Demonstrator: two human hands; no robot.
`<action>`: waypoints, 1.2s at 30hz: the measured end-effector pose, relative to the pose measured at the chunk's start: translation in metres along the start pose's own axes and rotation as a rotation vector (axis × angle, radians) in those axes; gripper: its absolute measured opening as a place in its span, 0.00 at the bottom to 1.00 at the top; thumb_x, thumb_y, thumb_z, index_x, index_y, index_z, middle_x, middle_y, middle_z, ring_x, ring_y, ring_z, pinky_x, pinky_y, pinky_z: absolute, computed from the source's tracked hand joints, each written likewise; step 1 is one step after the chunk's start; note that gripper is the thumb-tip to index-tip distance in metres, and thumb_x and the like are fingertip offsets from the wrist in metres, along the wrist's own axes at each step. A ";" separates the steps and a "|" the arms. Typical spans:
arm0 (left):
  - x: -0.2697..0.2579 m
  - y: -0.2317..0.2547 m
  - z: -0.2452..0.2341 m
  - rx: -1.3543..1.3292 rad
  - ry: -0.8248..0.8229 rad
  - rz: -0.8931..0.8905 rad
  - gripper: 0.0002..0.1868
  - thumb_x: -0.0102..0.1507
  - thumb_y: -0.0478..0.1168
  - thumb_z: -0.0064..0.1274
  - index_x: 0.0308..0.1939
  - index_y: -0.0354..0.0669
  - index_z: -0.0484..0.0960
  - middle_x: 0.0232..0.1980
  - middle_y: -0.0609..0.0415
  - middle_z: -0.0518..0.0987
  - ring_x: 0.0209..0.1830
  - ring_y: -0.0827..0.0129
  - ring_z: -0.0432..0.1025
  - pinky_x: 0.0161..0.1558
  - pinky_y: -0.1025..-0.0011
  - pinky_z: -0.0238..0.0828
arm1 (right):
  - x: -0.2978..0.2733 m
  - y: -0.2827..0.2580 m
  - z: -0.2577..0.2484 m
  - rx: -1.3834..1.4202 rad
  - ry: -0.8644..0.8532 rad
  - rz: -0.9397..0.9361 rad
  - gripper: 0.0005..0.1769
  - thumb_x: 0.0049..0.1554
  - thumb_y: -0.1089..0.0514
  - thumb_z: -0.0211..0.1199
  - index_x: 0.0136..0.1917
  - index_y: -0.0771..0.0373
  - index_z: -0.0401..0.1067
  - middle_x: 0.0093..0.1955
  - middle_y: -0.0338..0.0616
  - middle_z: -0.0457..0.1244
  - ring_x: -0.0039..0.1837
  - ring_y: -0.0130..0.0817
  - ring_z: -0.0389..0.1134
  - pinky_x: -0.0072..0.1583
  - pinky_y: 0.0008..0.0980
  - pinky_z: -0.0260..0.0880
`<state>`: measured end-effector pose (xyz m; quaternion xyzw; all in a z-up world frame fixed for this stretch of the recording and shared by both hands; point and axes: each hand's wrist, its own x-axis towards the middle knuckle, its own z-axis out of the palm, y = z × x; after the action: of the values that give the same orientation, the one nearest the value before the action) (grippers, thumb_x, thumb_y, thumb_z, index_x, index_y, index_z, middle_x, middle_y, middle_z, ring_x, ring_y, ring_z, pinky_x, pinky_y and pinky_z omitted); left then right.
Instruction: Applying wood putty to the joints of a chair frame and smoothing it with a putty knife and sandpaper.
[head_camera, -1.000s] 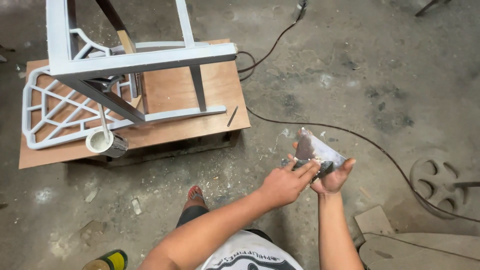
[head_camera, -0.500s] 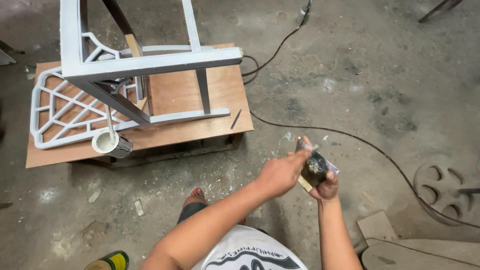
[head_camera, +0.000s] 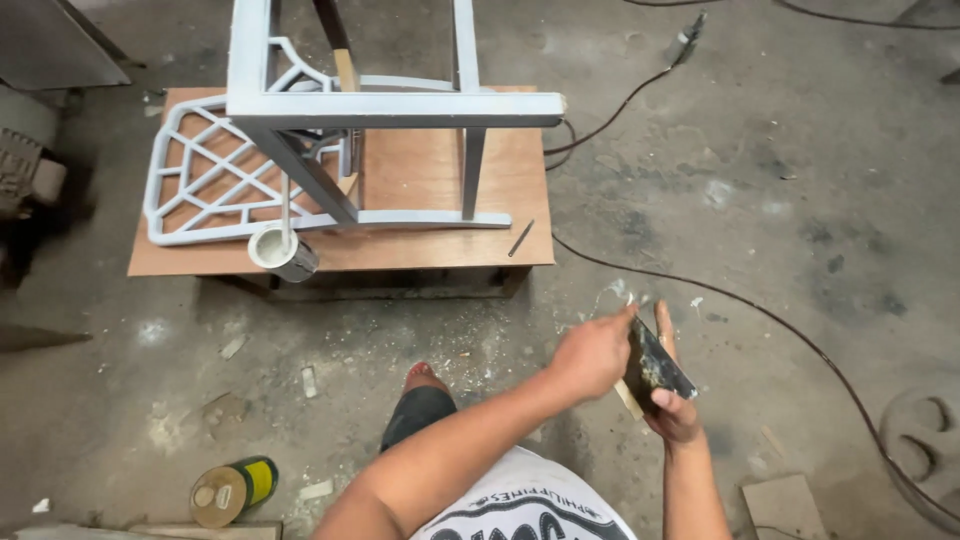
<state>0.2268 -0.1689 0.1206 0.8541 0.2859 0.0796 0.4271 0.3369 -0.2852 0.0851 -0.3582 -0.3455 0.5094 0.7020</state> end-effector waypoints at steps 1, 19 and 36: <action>0.001 0.005 -0.012 -0.158 -0.008 -0.137 0.27 0.68 0.38 0.33 0.72 0.45 0.68 0.53 0.41 0.81 0.42 0.47 0.77 0.43 0.49 0.75 | -0.003 -0.006 0.005 0.086 -0.031 0.032 0.74 0.43 0.48 0.71 0.86 0.55 0.23 0.87 0.51 0.36 0.82 0.46 0.44 0.76 0.50 0.45; -0.049 -0.018 0.038 -0.181 -0.146 0.254 0.29 0.73 0.50 0.30 0.80 0.59 0.55 0.81 0.57 0.63 0.74 0.51 0.66 0.65 0.48 0.66 | -0.032 0.091 -0.105 0.467 0.392 0.335 0.11 0.62 0.57 0.59 0.58 0.55 0.74 0.55 0.47 0.68 0.55 0.40 0.70 0.58 0.47 0.71; -0.033 -0.057 0.069 0.070 0.100 0.071 0.27 0.70 0.41 0.34 0.73 0.50 0.69 0.66 0.48 0.78 0.52 0.48 0.79 0.49 0.50 0.78 | -0.015 0.055 0.004 0.610 0.353 0.277 0.45 0.50 0.15 0.56 0.51 0.59 0.77 0.49 0.56 0.71 0.52 0.55 0.73 0.56 0.61 0.74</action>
<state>0.2016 -0.2075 0.0371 0.8731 0.2787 0.1272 0.3793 0.3045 -0.2865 0.0385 -0.2583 -0.0001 0.6095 0.7495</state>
